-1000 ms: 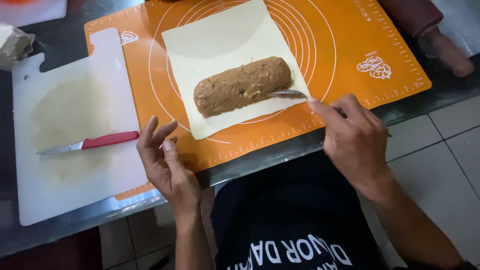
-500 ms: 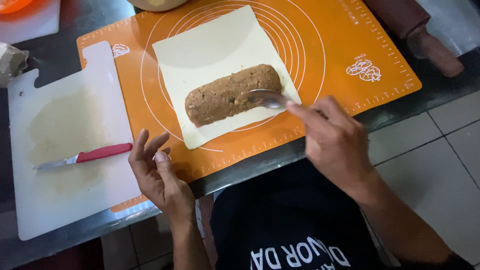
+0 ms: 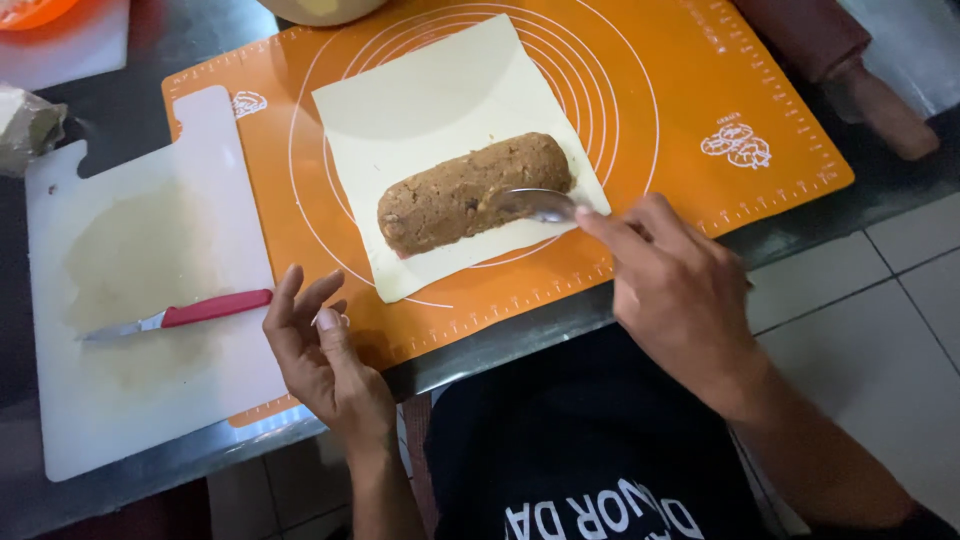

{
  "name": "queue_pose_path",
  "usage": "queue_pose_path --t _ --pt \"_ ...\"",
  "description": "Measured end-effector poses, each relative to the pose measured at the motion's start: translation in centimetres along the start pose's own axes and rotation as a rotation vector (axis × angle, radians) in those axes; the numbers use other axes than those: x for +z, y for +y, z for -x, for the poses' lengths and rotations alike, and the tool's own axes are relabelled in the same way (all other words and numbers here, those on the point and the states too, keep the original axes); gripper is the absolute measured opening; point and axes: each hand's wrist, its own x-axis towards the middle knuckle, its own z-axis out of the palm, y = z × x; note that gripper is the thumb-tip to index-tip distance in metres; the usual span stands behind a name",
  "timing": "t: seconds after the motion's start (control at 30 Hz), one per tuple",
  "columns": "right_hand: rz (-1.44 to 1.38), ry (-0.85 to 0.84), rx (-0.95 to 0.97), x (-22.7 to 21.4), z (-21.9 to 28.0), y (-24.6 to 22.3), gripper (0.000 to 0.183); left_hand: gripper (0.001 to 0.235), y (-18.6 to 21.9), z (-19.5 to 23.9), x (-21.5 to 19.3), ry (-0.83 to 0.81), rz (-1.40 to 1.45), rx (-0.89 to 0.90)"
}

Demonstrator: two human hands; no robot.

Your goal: Wrapping a prepared meat filling in a square of dough on a silicone baking mat.

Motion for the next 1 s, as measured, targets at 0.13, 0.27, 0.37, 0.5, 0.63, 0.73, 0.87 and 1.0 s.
queue_pose_path --t 0.13,0.27,0.37,0.5,0.63,0.73,0.87,1.0 --pt "0.044 0.035 -0.088 1.6 0.5 -0.6 0.041 0.039 0.0 -0.1 0.0 -0.008 0.013 0.003" --pt "0.035 0.076 -0.203 3.6 0.3 0.1 0.041 0.039 0.0 -0.1 0.1 -0.007 0.008 -0.013" --pt "0.064 0.067 -0.199 3.0 0.0 2.7 0.04 0.04 0.2 -0.1 0.0 -0.004 0.008 -0.034" --pt "0.174 0.011 -0.107 0.7 0.5 6.1 0.044 0.039 0.4 -0.1 0.1 -0.02 -0.03 -0.03" --pt "0.177 0.09 -0.126 -0.9 -0.4 10.2 0.031 0.039 0.6 -0.1 0.2 0.001 -0.079 -0.032" --pt "0.131 0.101 -0.177 -1.0 -1.5 13.9 0.021 0.039 0.5 0.0 0.2 0.014 -0.089 -0.043" --pt "0.141 0.029 -0.373 0.0 -4.6 17.3 0.024 0.039 0.6 0.1 0.4 0.032 -0.11 -0.054" --pt "0.047 0.005 -0.412 0.8 -6.7 17.9 0.028 0.038 0.7 0.1 0.5 0.054 -0.111 -0.061"
